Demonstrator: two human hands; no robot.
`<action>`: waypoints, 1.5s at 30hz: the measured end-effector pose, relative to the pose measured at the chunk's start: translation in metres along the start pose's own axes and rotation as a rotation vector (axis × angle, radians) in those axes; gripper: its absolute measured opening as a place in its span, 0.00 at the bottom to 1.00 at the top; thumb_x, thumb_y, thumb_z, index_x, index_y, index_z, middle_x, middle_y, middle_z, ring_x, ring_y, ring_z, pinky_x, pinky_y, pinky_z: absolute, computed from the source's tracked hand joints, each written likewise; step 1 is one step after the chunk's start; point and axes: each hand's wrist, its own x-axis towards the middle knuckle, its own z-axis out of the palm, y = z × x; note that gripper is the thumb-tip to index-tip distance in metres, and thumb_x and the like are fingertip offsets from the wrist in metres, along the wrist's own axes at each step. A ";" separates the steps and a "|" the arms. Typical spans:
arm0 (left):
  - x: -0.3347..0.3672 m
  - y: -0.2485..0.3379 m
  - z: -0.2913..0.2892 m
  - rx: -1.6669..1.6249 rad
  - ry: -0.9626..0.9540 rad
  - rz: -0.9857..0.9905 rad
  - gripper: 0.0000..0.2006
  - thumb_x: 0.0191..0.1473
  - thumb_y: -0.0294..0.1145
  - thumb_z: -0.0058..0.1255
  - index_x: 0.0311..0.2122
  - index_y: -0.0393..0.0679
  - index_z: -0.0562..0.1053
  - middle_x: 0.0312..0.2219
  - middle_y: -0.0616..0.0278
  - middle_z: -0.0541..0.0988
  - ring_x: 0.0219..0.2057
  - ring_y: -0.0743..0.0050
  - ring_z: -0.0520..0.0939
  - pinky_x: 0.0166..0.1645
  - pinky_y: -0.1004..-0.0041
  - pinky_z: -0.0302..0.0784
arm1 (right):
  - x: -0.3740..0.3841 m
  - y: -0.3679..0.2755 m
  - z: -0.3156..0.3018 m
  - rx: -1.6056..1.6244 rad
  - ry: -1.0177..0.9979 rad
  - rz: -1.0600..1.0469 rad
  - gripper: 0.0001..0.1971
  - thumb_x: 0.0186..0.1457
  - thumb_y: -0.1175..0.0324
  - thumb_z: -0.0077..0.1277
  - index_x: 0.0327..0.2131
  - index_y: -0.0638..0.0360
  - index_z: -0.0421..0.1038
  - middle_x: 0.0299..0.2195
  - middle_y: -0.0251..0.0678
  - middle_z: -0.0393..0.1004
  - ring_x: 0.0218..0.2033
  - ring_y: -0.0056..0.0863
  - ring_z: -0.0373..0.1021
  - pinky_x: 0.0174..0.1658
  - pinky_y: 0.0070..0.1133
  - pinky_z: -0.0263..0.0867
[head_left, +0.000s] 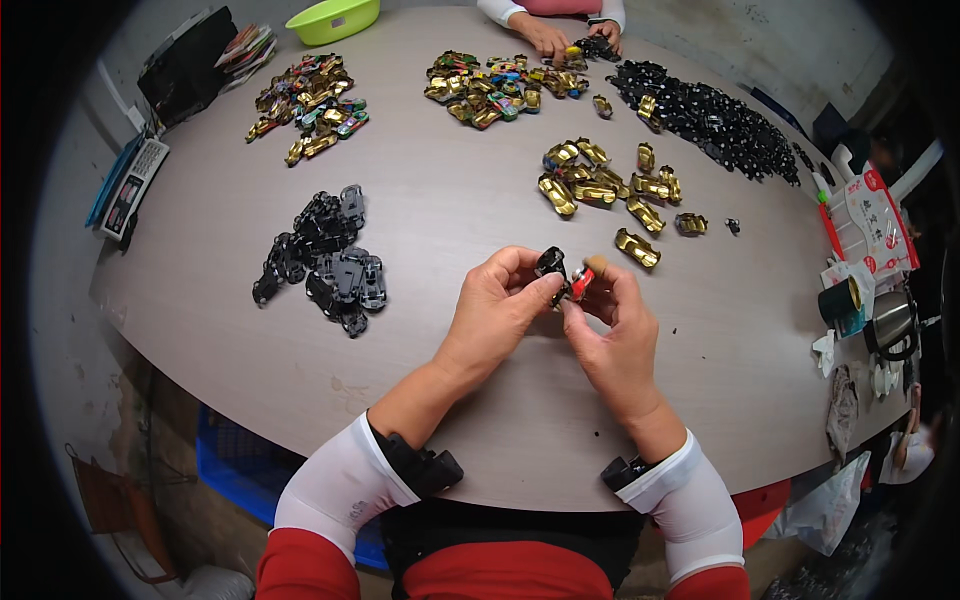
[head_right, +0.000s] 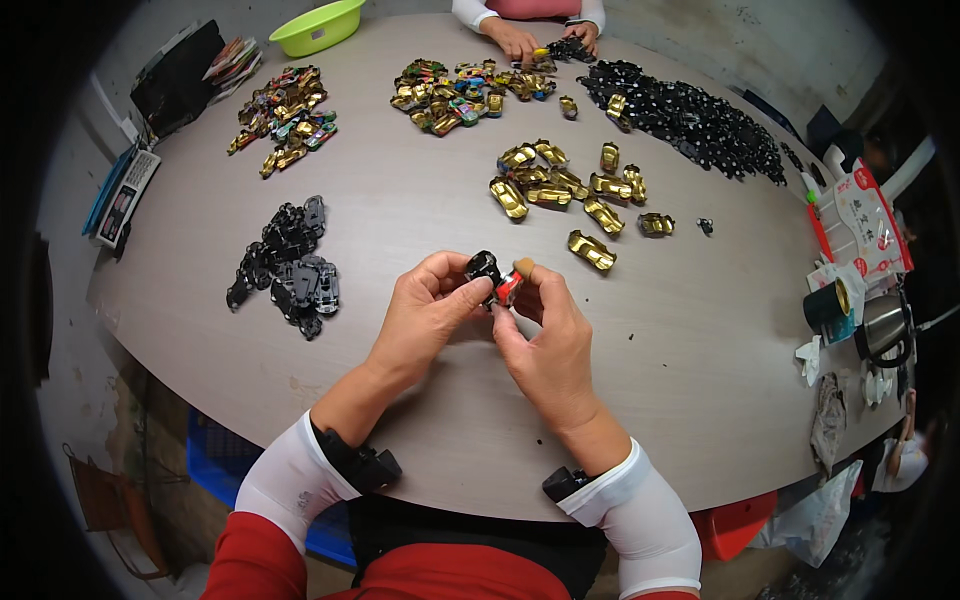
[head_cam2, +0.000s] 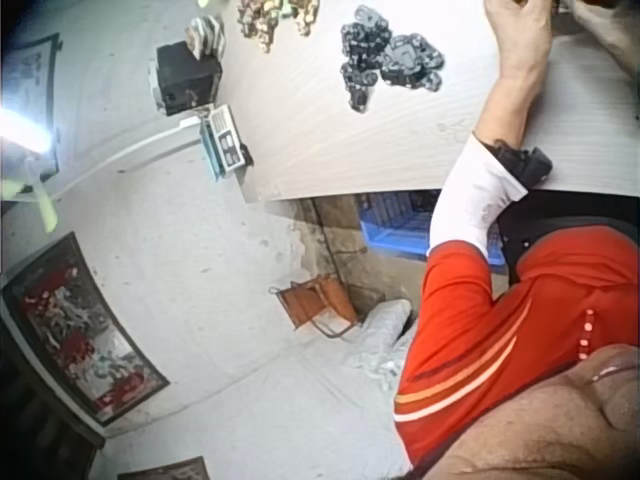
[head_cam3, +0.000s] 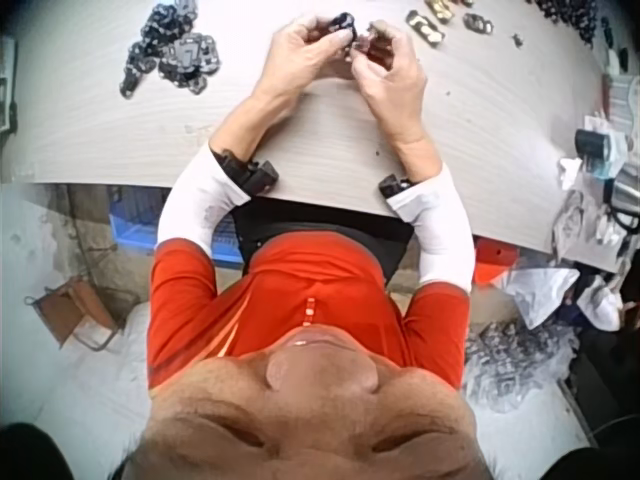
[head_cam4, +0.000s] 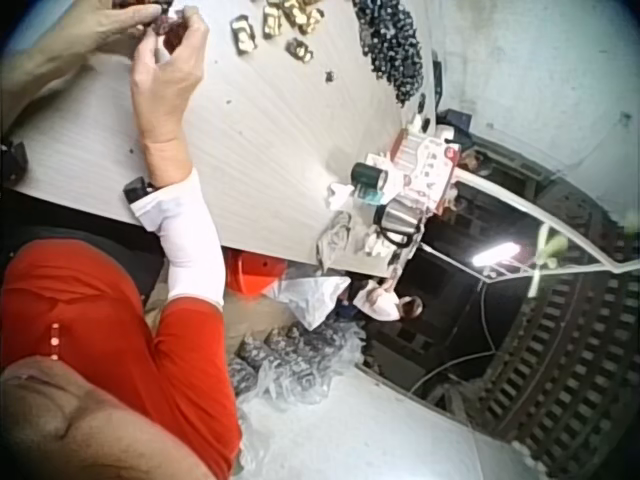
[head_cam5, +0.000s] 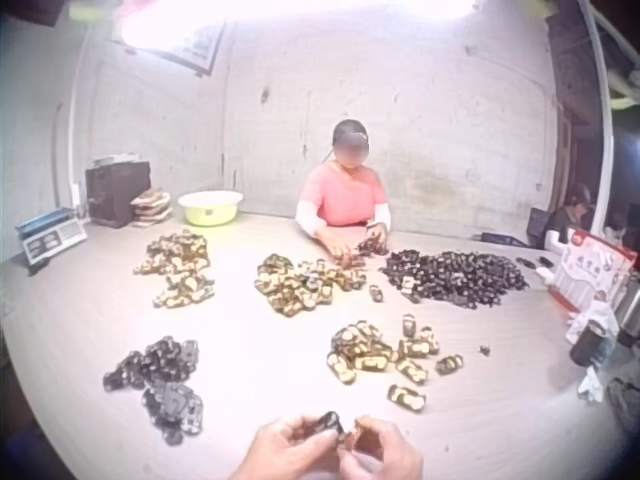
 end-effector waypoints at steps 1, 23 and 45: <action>0.000 -0.001 -0.001 -0.010 -0.023 -0.023 0.09 0.57 0.26 0.50 0.42 0.34 0.71 0.35 0.62 0.78 0.36 0.81 0.78 0.42 0.77 0.79 | 0.001 -0.002 -0.001 0.010 -0.016 0.037 0.21 0.47 0.81 0.54 0.47 0.63 0.64 0.36 0.41 0.74 0.37 0.30 0.76 0.42 0.24 0.74; -0.001 -0.015 -0.004 0.199 -0.108 0.214 0.10 0.57 0.23 0.48 0.43 0.33 0.76 0.34 0.64 0.79 0.31 0.83 0.77 0.36 0.80 0.73 | 0.001 0.001 -0.006 -0.130 -0.080 -0.036 0.20 0.49 0.79 0.53 0.48 0.62 0.68 0.39 0.46 0.76 0.34 0.37 0.76 0.36 0.26 0.72; -0.001 -0.013 0.001 -0.632 -0.115 -0.177 0.10 0.61 0.35 0.47 0.44 0.41 0.66 0.40 0.59 0.76 0.43 0.72 0.77 0.56 0.65 0.69 | 0.009 0.002 -0.017 -0.344 -0.015 -0.017 0.18 0.46 0.56 0.62 0.27 0.60 0.67 0.21 0.36 0.72 0.20 0.35 0.70 0.26 0.28 0.65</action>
